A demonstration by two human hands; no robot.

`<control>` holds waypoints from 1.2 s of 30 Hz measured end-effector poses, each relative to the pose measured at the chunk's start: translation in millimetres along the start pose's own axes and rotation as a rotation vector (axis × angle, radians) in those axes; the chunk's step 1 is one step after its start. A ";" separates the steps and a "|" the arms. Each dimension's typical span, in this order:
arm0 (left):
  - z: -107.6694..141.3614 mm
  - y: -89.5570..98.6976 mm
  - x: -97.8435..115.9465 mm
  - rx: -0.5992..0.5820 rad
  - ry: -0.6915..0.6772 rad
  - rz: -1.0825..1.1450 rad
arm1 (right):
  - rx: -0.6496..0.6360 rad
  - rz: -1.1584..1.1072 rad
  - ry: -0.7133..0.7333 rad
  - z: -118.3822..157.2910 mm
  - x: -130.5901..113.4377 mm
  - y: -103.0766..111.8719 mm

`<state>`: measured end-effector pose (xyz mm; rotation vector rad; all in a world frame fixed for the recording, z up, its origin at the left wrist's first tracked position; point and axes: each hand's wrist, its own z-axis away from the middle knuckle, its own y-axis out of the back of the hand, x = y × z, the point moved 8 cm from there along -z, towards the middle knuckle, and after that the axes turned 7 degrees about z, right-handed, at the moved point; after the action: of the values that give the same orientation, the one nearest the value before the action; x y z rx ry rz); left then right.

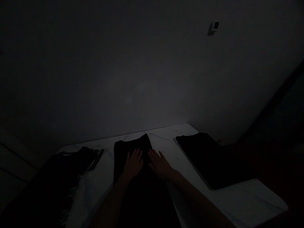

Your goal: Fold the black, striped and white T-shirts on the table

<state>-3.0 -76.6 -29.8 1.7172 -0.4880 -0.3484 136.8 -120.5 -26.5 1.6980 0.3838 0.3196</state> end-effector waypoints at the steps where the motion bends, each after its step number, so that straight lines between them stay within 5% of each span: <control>1: 0.5 0.0 0.1 0.001 0.001 0.001 | -0.027 -0.009 0.015 -1.0 -0.3 -1.5; 4: 1.3 -0.1 0.4 0.012 0.001 0.000 | -0.089 -0.022 0.005 0.1 5.0 -4.6; 11: 0.9 -3.9 -0.4 -0.010 0.009 0.043 | -0.006 -0.012 0.068 -3.6 0.9 -0.1; 16: -0.8 0.0 0.2 -0.040 0.050 0.065 | -0.024 -0.030 -0.062 -2.4 12.8 -4.8; 21: -1.1 12.2 10.6 0.012 0.049 0.084 | 0.000 -0.068 0.047 -1.4 -1.0 -2.9; 29: 5.3 -8.1 17.7 -0.097 0.009 0.109 | -0.029 -0.039 -0.101 1.1 8.3 -1.3; 33: 5.6 -8.4 16.8 -0.084 0.006 0.122 | -0.022 -0.060 0.050 2.7 -3.5 0.9; 36: 6.1 -7.5 16.9 -0.078 0.011 0.126 | -0.082 -0.034 -0.007 4.9 2.4 -5.2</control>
<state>9.7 -89.0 -37.7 1.6039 -0.5649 -0.2635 140.7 -123.1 -32.4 1.6107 0.3887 0.3006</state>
